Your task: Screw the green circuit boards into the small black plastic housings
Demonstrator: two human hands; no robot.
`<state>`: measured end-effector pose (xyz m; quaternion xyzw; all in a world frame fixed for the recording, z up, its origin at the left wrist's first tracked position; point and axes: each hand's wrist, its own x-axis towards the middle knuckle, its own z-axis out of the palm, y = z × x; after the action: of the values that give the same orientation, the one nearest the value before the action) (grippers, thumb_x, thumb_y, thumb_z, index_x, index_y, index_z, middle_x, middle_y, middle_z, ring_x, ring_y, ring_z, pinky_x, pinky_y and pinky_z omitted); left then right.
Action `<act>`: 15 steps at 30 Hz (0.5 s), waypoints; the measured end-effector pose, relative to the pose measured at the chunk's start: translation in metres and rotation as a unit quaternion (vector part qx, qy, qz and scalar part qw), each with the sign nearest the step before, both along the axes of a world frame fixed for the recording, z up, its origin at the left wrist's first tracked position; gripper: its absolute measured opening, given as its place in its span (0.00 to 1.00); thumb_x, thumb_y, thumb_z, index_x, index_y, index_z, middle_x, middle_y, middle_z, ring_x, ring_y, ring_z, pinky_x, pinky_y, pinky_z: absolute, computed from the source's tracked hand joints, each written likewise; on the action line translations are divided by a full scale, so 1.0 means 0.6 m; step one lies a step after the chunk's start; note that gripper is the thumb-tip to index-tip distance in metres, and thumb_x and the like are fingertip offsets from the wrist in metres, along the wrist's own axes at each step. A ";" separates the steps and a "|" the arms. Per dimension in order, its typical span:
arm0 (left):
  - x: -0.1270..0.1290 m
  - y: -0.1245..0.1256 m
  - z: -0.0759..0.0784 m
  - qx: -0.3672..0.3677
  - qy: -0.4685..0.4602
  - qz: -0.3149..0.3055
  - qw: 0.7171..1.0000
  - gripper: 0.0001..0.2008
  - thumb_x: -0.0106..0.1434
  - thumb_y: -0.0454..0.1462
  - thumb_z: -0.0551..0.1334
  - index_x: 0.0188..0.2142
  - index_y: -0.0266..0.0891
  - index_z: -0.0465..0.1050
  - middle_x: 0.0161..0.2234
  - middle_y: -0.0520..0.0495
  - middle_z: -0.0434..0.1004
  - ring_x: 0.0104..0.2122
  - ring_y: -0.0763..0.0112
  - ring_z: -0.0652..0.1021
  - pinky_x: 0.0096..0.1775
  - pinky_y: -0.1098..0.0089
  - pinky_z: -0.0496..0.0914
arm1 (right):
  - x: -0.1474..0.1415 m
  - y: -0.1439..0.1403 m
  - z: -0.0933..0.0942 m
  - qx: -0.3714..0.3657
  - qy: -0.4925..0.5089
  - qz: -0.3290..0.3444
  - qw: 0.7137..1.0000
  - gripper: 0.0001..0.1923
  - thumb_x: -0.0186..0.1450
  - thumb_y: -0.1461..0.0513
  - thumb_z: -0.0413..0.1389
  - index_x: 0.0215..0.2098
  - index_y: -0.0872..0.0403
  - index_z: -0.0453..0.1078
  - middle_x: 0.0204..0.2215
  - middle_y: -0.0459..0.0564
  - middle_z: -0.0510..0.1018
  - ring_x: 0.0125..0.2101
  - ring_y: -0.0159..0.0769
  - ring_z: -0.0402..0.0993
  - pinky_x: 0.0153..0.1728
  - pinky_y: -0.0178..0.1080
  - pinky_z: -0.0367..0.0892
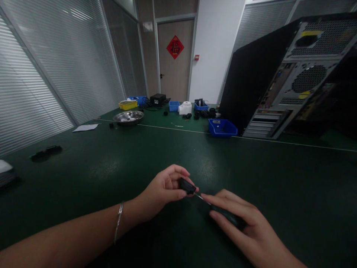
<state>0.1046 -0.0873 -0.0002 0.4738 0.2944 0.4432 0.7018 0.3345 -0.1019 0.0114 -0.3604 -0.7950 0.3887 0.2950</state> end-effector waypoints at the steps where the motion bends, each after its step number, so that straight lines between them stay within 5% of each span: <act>1: 0.000 0.000 -0.001 -0.003 -0.005 0.002 1.000 0.17 0.55 0.26 0.67 0.43 0.37 0.68 0.39 0.45 0.77 0.44 0.63 0.78 0.50 0.59 0.67 | -0.001 0.000 0.000 -0.001 0.002 -0.001 1.000 0.19 0.68 0.66 0.53 0.55 0.44 0.71 0.37 0.48 0.78 0.37 0.36 0.76 0.37 0.35 0.71; 15: -0.002 -0.004 0.000 0.034 0.102 0.004 0.994 0.12 0.64 0.34 0.60 0.47 0.36 0.72 0.37 0.47 0.74 0.37 0.72 0.72 0.40 0.71 0.64 | 0.003 -0.001 -0.007 0.007 -0.003 -0.014 1.000 0.19 0.69 0.64 0.53 0.56 0.43 0.69 0.39 0.47 0.77 0.39 0.35 0.76 0.39 0.34 0.71</act>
<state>0.1036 -0.0895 -0.0003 0.5387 0.3515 0.4049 0.6499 0.3364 -0.1022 0.0074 -0.3706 -0.7936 0.3776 0.3003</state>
